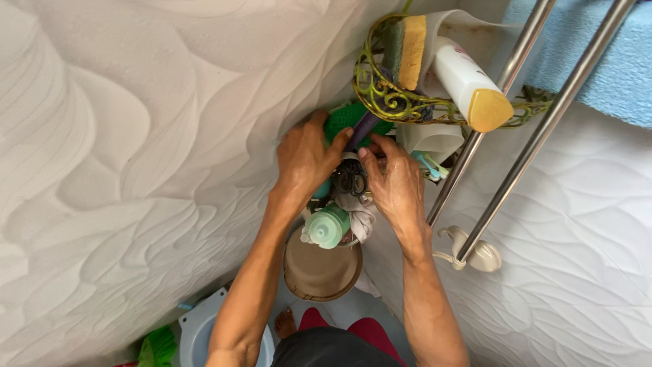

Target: The person washes their hands and a dipper with water in a basin, arranges items on a wall-mounted rack, and scrubs the bathroom floor around the toilet using a brush.

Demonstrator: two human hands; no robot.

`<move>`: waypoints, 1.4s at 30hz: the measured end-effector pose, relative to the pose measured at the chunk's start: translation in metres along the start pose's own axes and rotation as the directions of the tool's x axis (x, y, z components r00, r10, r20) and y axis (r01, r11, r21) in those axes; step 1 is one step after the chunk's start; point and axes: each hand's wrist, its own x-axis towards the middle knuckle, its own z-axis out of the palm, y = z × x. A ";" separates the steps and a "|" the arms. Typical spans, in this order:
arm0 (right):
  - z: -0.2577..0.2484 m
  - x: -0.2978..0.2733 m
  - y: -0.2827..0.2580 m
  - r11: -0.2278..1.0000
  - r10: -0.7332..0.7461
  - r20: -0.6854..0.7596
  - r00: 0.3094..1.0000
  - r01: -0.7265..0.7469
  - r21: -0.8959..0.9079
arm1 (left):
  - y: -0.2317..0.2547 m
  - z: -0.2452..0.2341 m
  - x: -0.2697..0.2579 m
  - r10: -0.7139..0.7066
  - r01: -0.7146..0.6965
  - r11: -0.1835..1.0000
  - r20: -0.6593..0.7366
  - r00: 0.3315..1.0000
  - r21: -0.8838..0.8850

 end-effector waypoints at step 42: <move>-0.092 0.064 -0.045 0.766 -0.596 -0.239 0.766 0.454 -0.455 | 0.105 -0.052 0.094 0.473 -0.552 0.786 0.304 0.827 0.278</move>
